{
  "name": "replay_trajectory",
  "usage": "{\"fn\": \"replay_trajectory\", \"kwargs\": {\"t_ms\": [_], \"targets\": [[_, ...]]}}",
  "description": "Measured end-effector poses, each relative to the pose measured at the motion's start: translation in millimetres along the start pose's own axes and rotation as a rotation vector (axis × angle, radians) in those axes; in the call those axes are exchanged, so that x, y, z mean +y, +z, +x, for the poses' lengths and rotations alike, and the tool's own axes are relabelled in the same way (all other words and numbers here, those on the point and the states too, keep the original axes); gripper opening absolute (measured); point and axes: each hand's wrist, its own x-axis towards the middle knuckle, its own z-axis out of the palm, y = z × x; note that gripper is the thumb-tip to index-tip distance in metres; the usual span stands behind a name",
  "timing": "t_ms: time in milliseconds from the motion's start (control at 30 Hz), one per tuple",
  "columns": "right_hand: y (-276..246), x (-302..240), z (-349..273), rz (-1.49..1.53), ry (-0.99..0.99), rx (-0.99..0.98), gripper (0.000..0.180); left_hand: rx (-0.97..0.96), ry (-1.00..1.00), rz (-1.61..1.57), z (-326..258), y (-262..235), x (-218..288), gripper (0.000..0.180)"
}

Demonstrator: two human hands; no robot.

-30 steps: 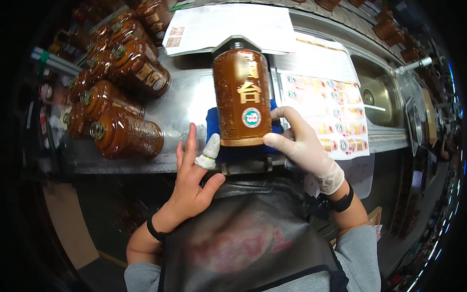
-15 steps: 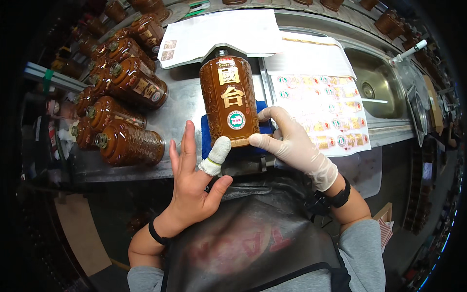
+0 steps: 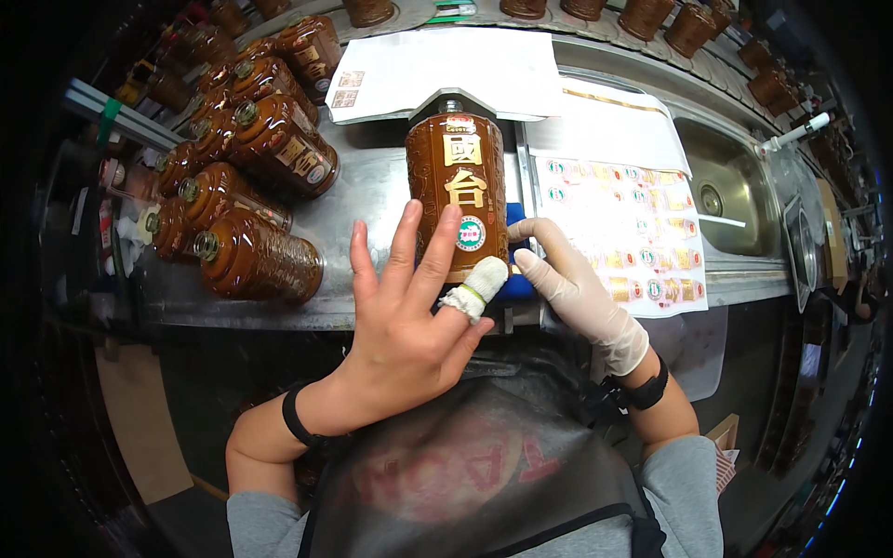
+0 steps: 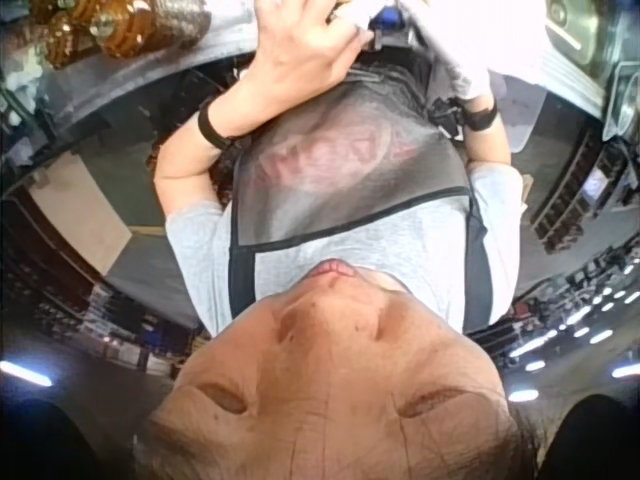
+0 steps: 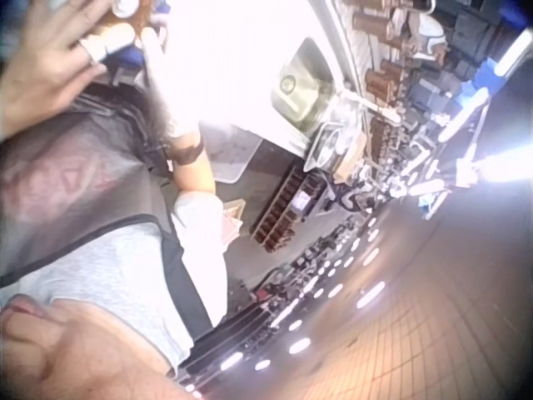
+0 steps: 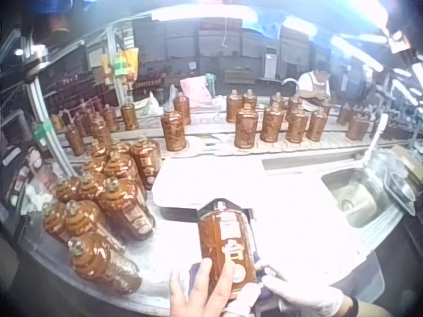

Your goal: Applying labels and cleaning ceramic liquor bottles on a production line.

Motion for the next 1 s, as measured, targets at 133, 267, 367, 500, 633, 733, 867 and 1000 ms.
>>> {"fn": "replay_trajectory", "kwargs": {"t_ms": [133,267,367,500,633,733,867,1000], "targets": [[-5,0,-1,0.027,-0.050,-0.034,0.037,0.017,0.057,0.062,15,17,3,0.019],[-7,-1,-4,0.197,0.140,0.055,0.033,0.169,-0.028,0.105,24,31,-9,0.072],[-5,-2,-8,-0.106,-0.083,0.089,0.027,0.166,0.005,0.000,18,34,-34,0.089],[-1,-6,-13,-0.186,-0.175,0.124,0.019,0.148,-0.094,-0.191,-6,40,-54,0.093],[-6,-12,-12,-0.019,0.071,0.080,0.013,0.137,-0.125,-0.227,-34,34,-57,0.086],[-15,-17,-13,0.124,0.113,0.036,0.013,0.162,-0.141,-0.218,-52,28,-51,0.071],[-18,-15,-11,0.165,0.096,0.005,0.014,0.112,-0.109,-0.218,-55,27,-45,0.056],[-14,-10,-6,0.205,0.156,0.011,0.013,0.127,-0.031,-0.160,-45,24,-44,0.053]]}}
